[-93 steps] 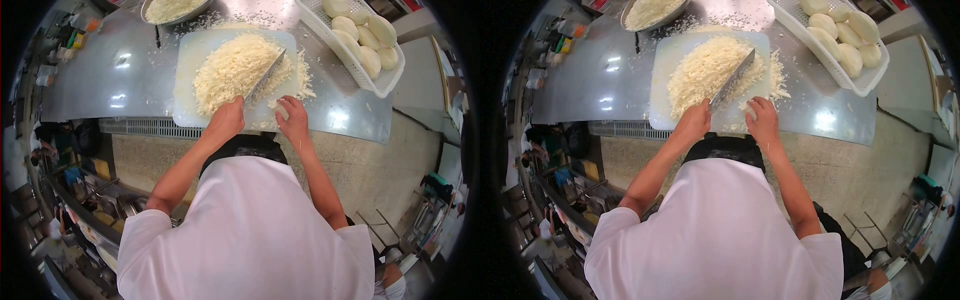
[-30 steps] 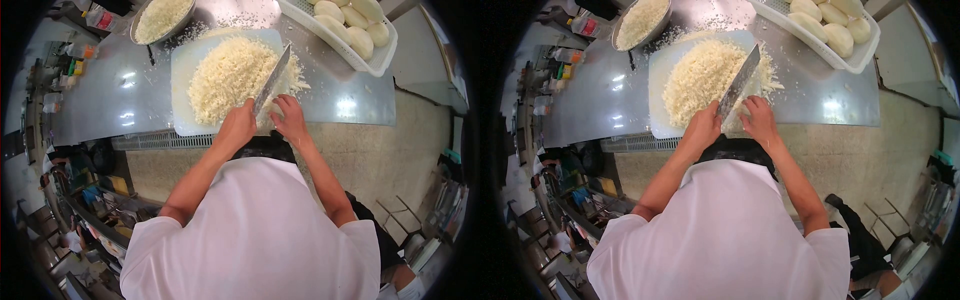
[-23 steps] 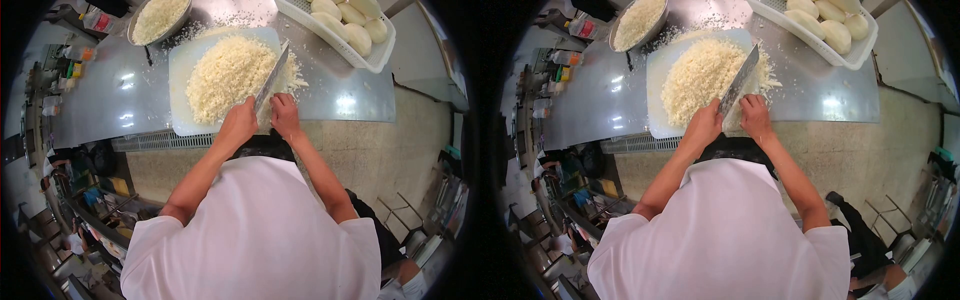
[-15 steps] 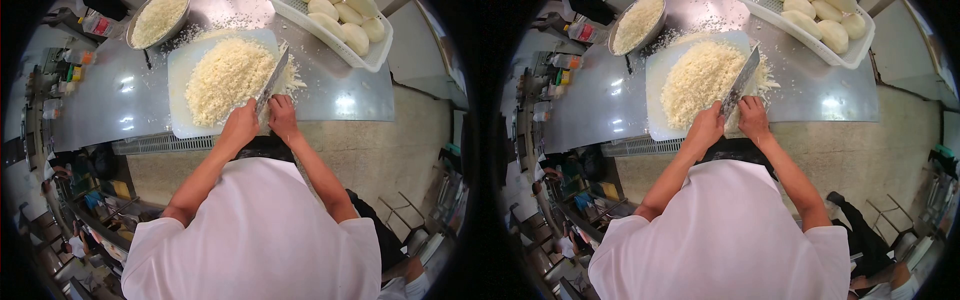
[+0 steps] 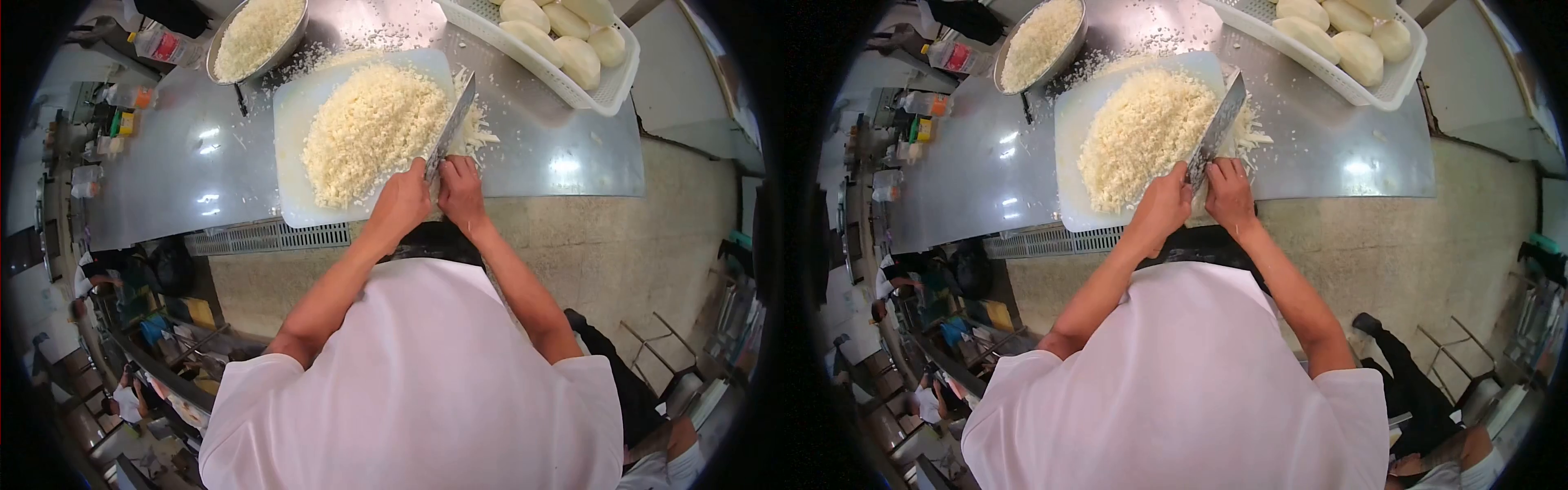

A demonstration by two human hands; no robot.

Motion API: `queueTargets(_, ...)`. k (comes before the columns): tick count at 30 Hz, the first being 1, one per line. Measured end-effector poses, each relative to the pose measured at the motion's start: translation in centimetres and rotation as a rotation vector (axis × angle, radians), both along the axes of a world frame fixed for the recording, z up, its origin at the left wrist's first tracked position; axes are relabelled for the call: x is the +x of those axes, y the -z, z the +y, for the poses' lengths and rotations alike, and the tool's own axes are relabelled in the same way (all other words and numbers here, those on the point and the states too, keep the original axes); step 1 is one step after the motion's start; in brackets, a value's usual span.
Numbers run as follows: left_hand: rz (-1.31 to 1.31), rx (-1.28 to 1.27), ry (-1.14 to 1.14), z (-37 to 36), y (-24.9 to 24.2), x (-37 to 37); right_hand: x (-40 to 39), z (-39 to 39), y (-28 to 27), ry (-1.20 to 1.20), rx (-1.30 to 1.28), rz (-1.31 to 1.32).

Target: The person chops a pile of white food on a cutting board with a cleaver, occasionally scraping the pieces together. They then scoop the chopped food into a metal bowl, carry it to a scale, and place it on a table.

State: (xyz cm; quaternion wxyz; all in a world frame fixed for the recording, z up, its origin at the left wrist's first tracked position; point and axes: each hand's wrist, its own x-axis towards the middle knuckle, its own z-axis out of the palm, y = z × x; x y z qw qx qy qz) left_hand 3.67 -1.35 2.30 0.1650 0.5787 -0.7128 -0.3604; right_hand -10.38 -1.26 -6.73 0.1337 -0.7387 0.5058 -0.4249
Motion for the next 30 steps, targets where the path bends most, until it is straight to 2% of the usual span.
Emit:
queueTargets(3,-0.036,0.03,-0.034,0.8,-1.1,0.0,0.0,0.0,0.3,0.02,0.006,-0.001)
queueTargets(5,-0.018,-0.006,-0.036,0.5,0.9,-0.5,-0.1,0.0,0.5,0.025,0.025,-0.005)
queueTargets(8,-0.006,-0.044,-0.017,0.1,-0.1,-0.2,-0.8,0.3,-0.2,0.004,0.107,-0.06)
queueTargets(10,-0.027,-0.057,0.018,0.0,-1.4,0.7,-1.3,0.4,-2.2,-0.011,0.161,-0.125)
queueTargets(12,-0.077,-0.027,-0.008,1.0,-1.9,1.3,-2.0,1.4,-4.3,0.037,0.162,-0.06)
queueTargets(14,-0.089,-0.026,-0.02,0.5,0.4,1.5,-2.5,2.0,-2.9,0.032,0.198,-0.033)
queueTargets(17,-0.112,-0.058,-0.015,-0.6,-0.1,2.3,-2.1,1.5,-1.3,0.018,0.194,-0.018)
queueTargets(22,-0.09,0.052,-0.059,0.8,-0.8,2.1,-1.3,1.1,-1.7,-0.004,0.217,-0.036)
queueTargets(24,-0.11,-0.043,-0.004,-0.3,-0.2,1.7,-1.4,0.5,-2.5,-0.03,0.234,-0.01)
queueTargets(27,-0.109,0.016,-0.005,0.4,-2.2,2.4,-1.6,0.4,-3.6,-0.032,0.239,0.027)
queueTargets(30,-0.098,0.03,-0.011,1.1,-1.1,1.7,-1.3,0.4,-2.8,-0.013,0.263,0.039)
